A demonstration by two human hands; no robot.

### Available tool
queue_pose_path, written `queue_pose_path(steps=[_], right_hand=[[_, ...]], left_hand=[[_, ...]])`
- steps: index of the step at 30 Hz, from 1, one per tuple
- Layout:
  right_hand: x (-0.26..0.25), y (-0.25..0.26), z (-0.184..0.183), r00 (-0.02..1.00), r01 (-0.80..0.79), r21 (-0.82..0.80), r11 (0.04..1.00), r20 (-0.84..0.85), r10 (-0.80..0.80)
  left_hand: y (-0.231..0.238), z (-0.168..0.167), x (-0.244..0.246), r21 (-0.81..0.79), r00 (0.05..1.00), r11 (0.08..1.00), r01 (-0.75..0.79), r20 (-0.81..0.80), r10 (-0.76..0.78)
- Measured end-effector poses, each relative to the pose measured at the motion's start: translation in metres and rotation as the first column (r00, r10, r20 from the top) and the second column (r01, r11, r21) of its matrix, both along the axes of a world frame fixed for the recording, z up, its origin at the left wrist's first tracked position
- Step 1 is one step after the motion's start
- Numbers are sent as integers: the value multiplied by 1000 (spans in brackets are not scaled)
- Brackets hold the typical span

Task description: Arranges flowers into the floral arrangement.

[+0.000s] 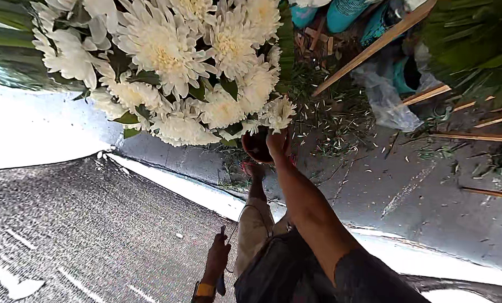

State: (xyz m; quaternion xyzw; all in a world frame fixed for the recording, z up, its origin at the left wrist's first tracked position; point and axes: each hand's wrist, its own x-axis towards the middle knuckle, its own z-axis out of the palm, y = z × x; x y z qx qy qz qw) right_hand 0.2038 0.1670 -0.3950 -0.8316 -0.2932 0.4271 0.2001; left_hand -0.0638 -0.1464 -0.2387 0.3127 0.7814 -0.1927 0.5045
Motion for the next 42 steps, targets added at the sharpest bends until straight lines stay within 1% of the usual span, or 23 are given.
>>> queue_pose_path(steps=[2, 4, 8, 12, 14, 17, 18, 19, 21, 23, 24, 25, 26, 27, 28, 29, 31, 32, 34, 36, 38, 40, 42], right_hand=[[11, -16, 9, 999, -28, -10, 1000, -24, 28], [26, -50, 22, 998, 20, 67, 998, -67, -16], [62, -81, 103, 986, 93, 64, 994, -147, -83], [104, -74, 158, 964, 149, 307, 940, -256, -69], [128, -64, 189, 917, 192, 444, 875, -400, 2], [148, -50, 254, 795, 311, 445, 840, -607, 27], [151, -46, 276, 743, 336, 437, 834, -667, 50], [153, -44, 295, 686, 349, 441, 827, -722, 96], [151, -41, 331, 574, 380, 446, 810, -801, 171], [144, -36, 362, 486, 421, 448, 788, -845, 221], [141, -33, 373, 447, 428, 457, 779, -857, 257], [139, -32, 381, 416, 421, 466, 778, -861, 292], [138, -30, 388, 397, 399, 476, 784, -860, 320], [136, -28, 394, 385, 366, 490, 791, -853, 351], [134, -25, 400, 379, 326, 508, 798, -843, 382], [131, -23, 406, 357, 283, 522, 805, -836, 417], [120, -24, 418, 288, 194, 537, 821, -831, 475], [112, -27, 426, 307, 152, 511, 846, -838, 451], [92, -33, 433, 396, 164, 369, 915, -874, 281], [76, -39, 424, 480, 175, 316, 932, -854, 199], [66, -47, 422, 511, 147, 366, 919, -824, 247], [58, -54, 429, 516, 158, 483, 861, -784, 345], [52, -63, 438, 535, 163, 634, 756, -700, 472]], left_hand=[[-5, -4, -7, 17, 999, 999, -29, 43, 28], [-1, -5, -12, 24, 998, 1000, 12, 62, -14], [36, 1, -5, 72, 976, 979, 191, 94, -198], [94, 29, 27, 298, 941, 904, 307, 44, -334], [130, 52, 55, 495, 913, 798, 343, 23, -407], [177, 88, 102, 790, 830, 509, 341, 1, -558], [190, 101, 116, 836, 802, 455, 308, 29, -597], [200, 118, 128, 855, 777, 453, 253, 99, -621], [210, 158, 145, 820, 725, 569, 56, 358, -588], [206, 196, 151, 672, 605, 695, -254, 671, -428], [200, 209, 153, 544, 507, 717, -435, 806, -304], [193, 221, 154, 404, 397, 707, -580, 898, -188], [186, 233, 152, 309, 311, 685, -660, 942, -126], [179, 244, 148, 284, 270, 678, -678, 954, -129], [175, 251, 142, 319, 274, 685, -655, 945, -178], [171, 258, 139, 400, 326, 681, -614, 914, -243], [160, 267, 139, 613, 506, 591, -525, 783, -362], [155, 270, 140, 702, 595, 523, -484, 702, -393], [143, 271, 141, 833, 746, 405, -377, 532, -399], [131, 265, 142, 931, 871, 300, -209, 316, -375], [119, 257, 148, 968, 940, 230, -100, 168, -298], [111, 251, 155, 983, 977, 173, -57, 90, -193], [110, 246, 161, 990, 991, 114, -85, 95, -91]])
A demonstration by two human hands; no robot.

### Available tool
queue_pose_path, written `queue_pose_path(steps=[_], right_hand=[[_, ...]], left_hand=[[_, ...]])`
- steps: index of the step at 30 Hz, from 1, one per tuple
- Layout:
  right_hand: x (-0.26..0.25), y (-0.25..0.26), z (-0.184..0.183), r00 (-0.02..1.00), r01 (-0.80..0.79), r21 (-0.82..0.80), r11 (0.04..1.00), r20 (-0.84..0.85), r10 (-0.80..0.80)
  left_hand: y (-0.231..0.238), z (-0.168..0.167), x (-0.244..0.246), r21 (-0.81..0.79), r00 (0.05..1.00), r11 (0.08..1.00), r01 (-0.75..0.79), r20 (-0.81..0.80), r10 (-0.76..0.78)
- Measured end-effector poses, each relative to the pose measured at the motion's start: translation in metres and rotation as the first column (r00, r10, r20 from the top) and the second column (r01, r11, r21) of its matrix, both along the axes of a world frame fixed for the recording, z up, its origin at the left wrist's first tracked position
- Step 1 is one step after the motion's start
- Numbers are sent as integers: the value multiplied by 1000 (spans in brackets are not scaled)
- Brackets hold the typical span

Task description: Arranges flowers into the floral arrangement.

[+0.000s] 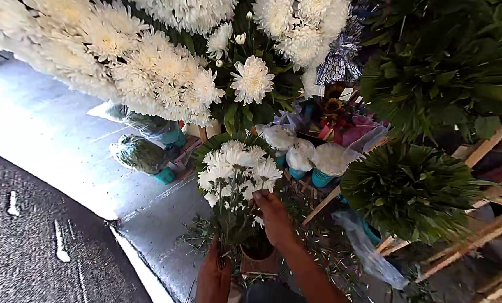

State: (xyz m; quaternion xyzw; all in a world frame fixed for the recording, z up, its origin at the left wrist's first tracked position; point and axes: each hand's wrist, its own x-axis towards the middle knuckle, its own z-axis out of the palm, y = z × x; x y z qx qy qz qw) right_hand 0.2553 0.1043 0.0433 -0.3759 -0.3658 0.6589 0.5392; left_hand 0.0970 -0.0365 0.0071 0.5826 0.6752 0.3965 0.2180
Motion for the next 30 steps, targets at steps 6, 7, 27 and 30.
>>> queue_pose_path(steps=[6, 7, 27, 30], right_hand=[[-2, -46, 15, 971, 222, 389, 894, -172, -166], [2, -48, 20, 956, 251, 359, 899, -239, -171], [28, 3, 17, 976, 165, 69, 984, -157, -153], [-3, -31, 8, 983, -176, 141, 974, 77, 167]], left_hand=[[16, 17, -8, 30, 953, 974, -226, 213, 214], [17, 20, -12, 8, 955, 973, -230, 194, 224], [-20, 25, -19, -27, 942, 996, 83, 329, -70], [-1, 33, -17, 20, 984, 999, 49, 170, -52]])
